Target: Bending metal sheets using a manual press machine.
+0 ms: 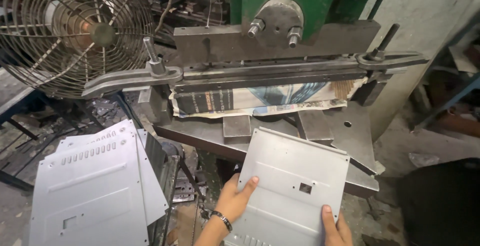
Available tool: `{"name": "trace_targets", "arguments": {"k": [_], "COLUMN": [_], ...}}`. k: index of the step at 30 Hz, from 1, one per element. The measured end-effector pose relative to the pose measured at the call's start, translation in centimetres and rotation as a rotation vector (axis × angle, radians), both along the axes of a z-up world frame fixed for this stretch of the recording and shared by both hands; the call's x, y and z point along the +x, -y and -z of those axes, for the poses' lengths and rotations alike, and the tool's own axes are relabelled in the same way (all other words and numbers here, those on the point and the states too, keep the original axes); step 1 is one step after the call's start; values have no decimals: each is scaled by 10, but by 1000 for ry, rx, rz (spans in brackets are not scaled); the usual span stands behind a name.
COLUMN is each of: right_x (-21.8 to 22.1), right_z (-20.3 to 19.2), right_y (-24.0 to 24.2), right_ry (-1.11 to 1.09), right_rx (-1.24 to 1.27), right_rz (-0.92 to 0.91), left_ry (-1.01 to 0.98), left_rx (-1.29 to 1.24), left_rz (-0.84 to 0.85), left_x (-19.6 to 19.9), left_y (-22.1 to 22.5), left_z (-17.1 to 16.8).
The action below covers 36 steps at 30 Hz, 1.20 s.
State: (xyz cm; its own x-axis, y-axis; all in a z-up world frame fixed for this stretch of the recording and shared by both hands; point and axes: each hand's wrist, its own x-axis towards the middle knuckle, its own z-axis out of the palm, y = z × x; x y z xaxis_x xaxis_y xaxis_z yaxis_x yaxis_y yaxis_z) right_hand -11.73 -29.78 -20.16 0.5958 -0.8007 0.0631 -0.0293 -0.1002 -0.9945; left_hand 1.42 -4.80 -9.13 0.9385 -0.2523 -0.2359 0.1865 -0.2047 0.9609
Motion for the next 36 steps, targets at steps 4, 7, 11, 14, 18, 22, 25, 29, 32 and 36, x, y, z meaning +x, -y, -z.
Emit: {"name": "trace_targets", "arguments": {"k": [4,7,11,14,18,22,25,29,32,36], "right_x": [-5,-6,-11,-11,-23,-24,-25,-21,-16,-6], "right_z": [-16,-34,-1,23,9,34,25,31,-16,-52], "right_y": [21,30,41,42,30,58,72,99,66,28], "right_ry": [-149,-272,-262,-180,-193,44,41,65,102,197], "right_rx": [308,431,406,236,-19,-328,-346,-173,-188,-208], "right_rz": [-130,-134,-166,-225,-143,130,172,-19,-119,-209], "left_ry": [-43,-46,47,137,288,825,661,114,16,12], "left_rx": [-120,-58,-52,-36,130,566,916,1078,841,859], "left_rz": [6,-27,-28,-55,-93,-334,-653,-907,-885,-762], "left_x": [-7,-13,-16,-28,-26,-2,22,-31,-44,-47], "left_y": [3,5,5,2,-29,-123,-249,-408,-414,-433], "left_z": [17,15,17,20,6,-36,10,56,41,40]}}
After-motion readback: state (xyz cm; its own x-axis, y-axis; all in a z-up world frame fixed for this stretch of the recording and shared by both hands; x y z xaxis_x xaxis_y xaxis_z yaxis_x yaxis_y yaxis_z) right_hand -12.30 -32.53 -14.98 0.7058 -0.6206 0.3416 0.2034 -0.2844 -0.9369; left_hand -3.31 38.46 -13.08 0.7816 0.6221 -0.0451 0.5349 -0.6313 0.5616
